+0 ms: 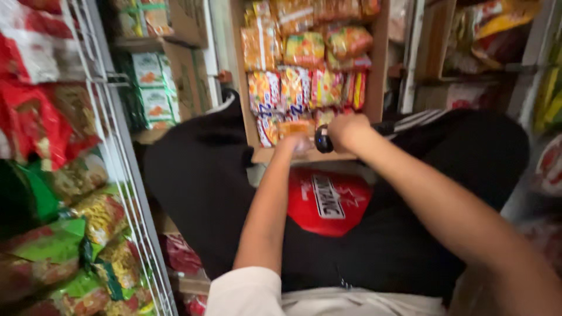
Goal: The person scans barcodes on instant noodle packets using a handheld scanner and places the items onto shelves or inside a cardboard box.
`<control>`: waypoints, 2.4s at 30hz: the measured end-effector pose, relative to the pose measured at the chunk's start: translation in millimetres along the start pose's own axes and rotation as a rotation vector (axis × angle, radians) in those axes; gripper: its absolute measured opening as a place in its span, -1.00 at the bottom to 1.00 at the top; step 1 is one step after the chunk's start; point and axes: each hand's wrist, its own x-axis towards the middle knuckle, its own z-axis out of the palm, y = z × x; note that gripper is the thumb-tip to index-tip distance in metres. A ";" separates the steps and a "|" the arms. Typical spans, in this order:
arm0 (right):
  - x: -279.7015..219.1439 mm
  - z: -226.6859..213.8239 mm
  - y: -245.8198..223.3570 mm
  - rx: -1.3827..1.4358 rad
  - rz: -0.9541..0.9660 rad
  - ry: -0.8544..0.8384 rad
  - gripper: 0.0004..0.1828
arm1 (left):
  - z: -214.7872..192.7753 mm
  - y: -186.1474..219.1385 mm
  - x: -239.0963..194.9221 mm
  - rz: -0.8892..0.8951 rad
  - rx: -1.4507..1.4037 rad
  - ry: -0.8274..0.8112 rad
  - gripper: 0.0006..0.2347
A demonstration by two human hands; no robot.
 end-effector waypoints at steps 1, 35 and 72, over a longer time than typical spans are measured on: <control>8.3 7.2 -0.8 0.009 0.014 0.027 -0.64 | -9.3 -1.5 1.2 0.048 -0.020 0.151 -0.66; -40.2 -69.6 99.9 0.406 0.323 0.342 -0.71 | -178.0 219.9 70.8 0.085 0.438 0.646 -0.13; -310.8 -88.8 -33.8 0.558 -0.737 0.848 -0.53 | -91.5 21.3 -368.3 1.280 -1.293 -0.206 -0.58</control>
